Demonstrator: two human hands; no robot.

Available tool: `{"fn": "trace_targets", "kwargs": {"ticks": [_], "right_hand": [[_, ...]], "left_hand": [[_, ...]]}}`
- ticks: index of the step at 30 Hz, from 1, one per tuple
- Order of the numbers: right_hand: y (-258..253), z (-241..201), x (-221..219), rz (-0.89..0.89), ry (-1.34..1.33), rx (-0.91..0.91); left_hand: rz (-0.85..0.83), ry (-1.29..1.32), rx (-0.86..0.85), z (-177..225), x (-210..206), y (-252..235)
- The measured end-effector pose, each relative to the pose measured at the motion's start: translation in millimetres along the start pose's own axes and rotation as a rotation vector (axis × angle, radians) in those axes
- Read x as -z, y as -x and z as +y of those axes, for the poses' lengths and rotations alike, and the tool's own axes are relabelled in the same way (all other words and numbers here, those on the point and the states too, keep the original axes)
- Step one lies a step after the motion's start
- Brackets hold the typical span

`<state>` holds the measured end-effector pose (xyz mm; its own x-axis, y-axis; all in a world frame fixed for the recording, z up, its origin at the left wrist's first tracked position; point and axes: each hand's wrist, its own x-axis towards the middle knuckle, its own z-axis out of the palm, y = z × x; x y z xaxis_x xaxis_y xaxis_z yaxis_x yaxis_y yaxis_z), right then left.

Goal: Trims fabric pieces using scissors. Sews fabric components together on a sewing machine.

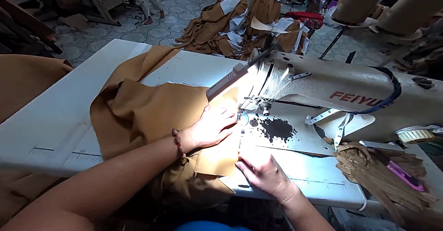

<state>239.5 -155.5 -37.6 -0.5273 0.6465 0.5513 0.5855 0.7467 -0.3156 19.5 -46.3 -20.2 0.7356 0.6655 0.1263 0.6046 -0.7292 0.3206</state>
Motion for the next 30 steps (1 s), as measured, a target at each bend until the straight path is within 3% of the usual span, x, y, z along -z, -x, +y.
{"fn": "trace_targets", "kwargs": {"ticks": [4, 14, 16, 18, 20, 23, 26, 30], "right_hand": [[-8, 4, -1, 0.01, 0.025, 0.011], [-19, 17, -11, 0.025, 0.017, -0.117], [-18, 17, -13, 0.039, 0.018, -0.123], [-16, 18, -14, 0.045, 0.009, -0.135], [-15, 18, -14, 0.057, 0.006, -0.154], [-15, 18, -14, 0.058, -0.031, -0.177], [-15, 18, -16, 0.051, -0.055, -0.206], [-16, 19, -15, 0.054, -0.042, -0.194]], "left_hand": [[0.014, 0.007, 0.003, -6, 2, -6], [-0.162, 0.036, 0.108, -7, 35, -18], [-0.11, 0.057, 0.096, -2, 45, 3], [0.087, 0.047, -0.01, -1, 48, 41], [0.095, 0.106, -0.028, 5, 63, 97], [-0.149, 0.13, 0.179, 14, 92, 198], [-0.499, 0.246, 0.739, 4, 92, 252], [-0.411, 0.412, 1.033, -5, 23, 268]]}}
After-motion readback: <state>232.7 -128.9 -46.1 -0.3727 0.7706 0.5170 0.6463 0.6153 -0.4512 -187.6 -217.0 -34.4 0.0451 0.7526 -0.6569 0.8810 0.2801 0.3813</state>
